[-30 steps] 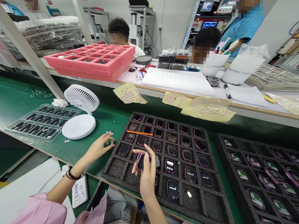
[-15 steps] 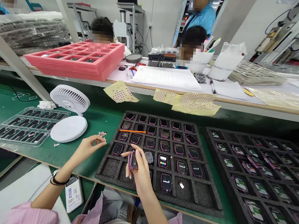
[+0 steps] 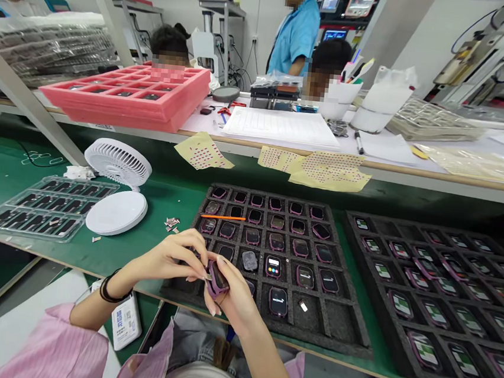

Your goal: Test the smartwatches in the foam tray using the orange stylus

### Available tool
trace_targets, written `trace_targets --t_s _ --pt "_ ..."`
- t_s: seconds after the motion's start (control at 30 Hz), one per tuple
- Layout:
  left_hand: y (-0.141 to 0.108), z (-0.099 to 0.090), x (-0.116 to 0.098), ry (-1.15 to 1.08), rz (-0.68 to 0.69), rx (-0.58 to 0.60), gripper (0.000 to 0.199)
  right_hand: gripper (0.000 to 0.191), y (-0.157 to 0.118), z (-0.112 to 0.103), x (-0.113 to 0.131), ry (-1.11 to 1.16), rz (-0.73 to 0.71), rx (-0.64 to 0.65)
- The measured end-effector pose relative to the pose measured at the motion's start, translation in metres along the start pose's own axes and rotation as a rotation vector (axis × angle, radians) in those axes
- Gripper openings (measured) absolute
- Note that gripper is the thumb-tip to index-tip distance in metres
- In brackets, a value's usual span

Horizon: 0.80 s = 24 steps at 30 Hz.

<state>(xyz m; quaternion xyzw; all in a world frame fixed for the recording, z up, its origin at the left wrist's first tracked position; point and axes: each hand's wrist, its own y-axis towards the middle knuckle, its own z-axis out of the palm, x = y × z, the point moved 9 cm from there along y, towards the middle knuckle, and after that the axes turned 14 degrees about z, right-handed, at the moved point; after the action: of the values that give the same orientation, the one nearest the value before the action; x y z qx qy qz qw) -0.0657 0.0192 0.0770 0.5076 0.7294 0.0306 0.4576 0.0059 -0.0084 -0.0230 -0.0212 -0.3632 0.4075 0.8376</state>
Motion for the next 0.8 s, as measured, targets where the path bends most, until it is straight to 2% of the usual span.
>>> trace_targets --t_s 0.1,0.2,0.3,0.43,0.57,0.67,0.8 --pt "0.003 0.001 -0.009 0.040 0.029 0.087 0.016 0.041 0.001 0.002 -0.005 -0.023 0.045 0.049" --pt "0.005 0.010 -0.027 0.163 0.080 0.178 0.022 0.041 0.000 -0.001 -0.004 -0.011 0.039 0.008" --pt "0.005 0.016 -0.034 0.263 0.054 0.222 0.031 0.041 -0.001 -0.003 0.000 -0.020 0.012 -0.017" --pt "0.001 0.022 -0.033 0.163 0.087 0.254 0.021 0.046 -0.003 -0.002 -0.005 -0.067 0.057 0.004" --pt "-0.005 0.020 -0.023 0.004 0.068 0.191 0.013 0.046 -0.004 0.006 -0.018 -0.132 0.158 0.092" --pt "-0.011 0.021 -0.017 -0.043 -0.003 0.146 0.016 0.039 -0.005 0.012 -0.025 -0.191 0.185 0.131" --pt "-0.020 0.030 -0.010 -0.007 -0.064 0.230 0.024 0.037 -0.006 0.012 -0.034 -0.207 0.203 0.095"
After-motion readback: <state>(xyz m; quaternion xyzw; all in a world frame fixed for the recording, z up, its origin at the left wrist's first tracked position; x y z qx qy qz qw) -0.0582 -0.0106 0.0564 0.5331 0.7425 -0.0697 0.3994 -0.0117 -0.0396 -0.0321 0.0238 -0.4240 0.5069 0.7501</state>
